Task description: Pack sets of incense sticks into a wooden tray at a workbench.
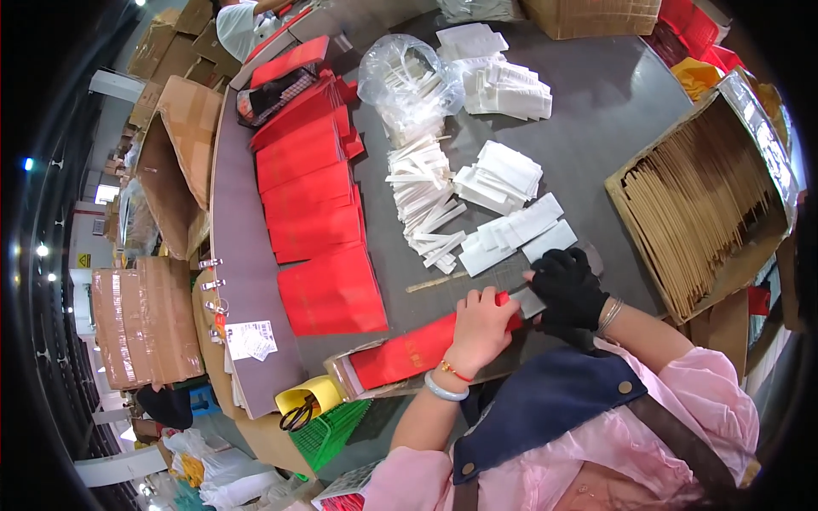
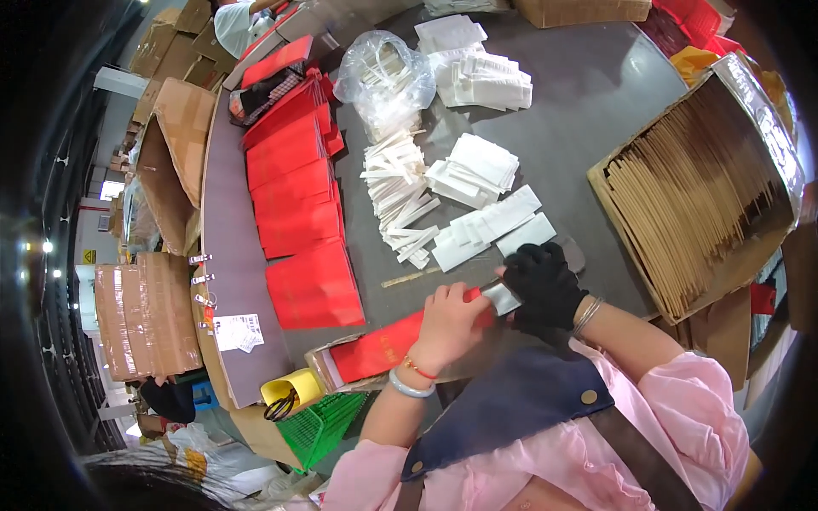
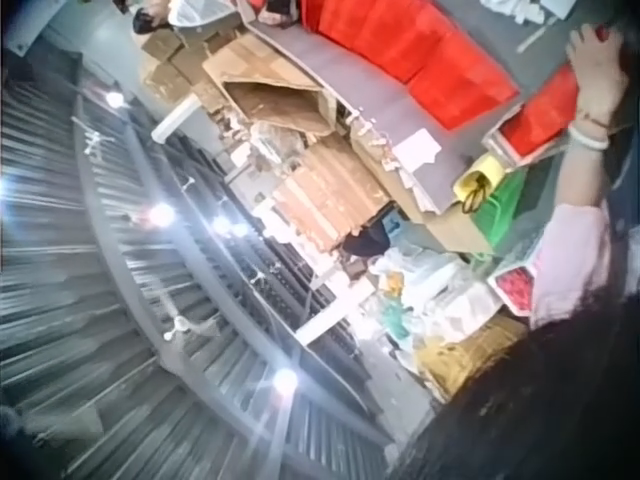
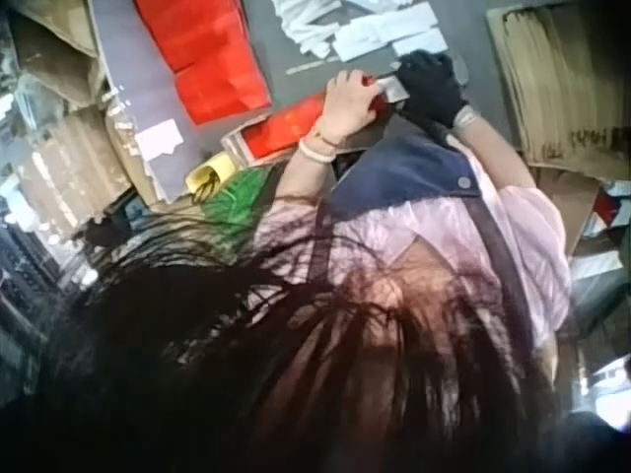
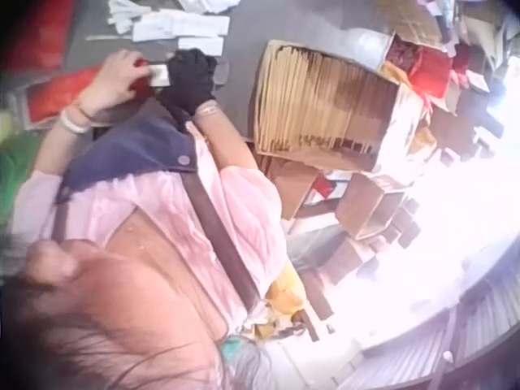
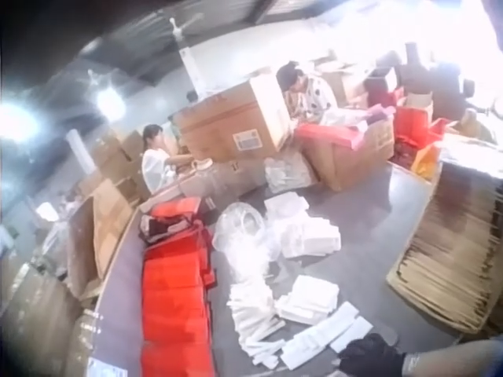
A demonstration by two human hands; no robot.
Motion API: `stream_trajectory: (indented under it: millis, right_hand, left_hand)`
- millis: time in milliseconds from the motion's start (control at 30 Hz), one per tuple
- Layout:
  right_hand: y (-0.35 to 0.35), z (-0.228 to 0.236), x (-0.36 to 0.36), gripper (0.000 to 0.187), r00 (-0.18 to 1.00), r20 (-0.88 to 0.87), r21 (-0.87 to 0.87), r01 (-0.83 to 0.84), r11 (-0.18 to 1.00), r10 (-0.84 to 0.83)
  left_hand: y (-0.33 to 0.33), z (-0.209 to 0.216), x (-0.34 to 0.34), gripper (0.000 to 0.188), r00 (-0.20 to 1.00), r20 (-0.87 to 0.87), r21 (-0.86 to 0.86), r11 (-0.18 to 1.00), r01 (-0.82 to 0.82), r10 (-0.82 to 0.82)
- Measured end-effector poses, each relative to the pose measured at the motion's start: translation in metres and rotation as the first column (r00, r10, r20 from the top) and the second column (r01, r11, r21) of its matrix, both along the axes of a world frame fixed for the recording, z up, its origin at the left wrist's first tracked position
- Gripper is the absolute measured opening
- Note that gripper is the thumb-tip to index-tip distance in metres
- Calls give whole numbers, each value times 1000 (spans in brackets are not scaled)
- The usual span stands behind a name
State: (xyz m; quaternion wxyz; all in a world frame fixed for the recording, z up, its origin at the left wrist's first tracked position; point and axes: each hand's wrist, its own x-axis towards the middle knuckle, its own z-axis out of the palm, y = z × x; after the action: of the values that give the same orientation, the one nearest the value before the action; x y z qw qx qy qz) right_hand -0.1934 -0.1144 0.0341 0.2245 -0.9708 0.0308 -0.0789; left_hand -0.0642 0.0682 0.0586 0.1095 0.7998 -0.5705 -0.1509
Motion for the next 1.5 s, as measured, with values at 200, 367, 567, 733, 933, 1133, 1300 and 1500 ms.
stream_trajectory:
  millis: [200,367,567,733,933,1133,1300,1500]
  right_hand:
    - [-33,32,-18,62,973,83,64,213,975,-217]
    - [-31,29,-19,60,977,-79,-36,196,980,-198]
    - [-10,26,-13,61,987,-102,-70,122,990,-128]
    - [-5,25,-1,63,985,-174,-86,6,996,-21]
    - [48,-14,32,67,972,-184,-7,-147,989,143]
    - [-15,-26,-4,55,983,161,76,80,994,-92]
    - [-97,8,-93,42,749,275,92,603,793,-602]
    - [-173,-19,-218,30,483,-42,-21,875,484,-875]
  left_hand:
    - [23,71,77,19,1000,-1,-128,991,27,-28]
    - [65,3,83,45,878,145,-264,873,-410,456]
    - [52,-57,-8,98,706,-62,-92,700,-708,706]
    - [64,-65,-3,103,692,-179,-99,687,-720,699]
    - [55,-60,0,99,718,-206,-114,713,-692,665]
    - [6,-62,69,47,827,-191,-455,699,-551,528]
    - [2,-66,105,10,828,118,-340,806,-485,548]
    - [-32,-61,85,9,899,11,-406,823,-397,438]
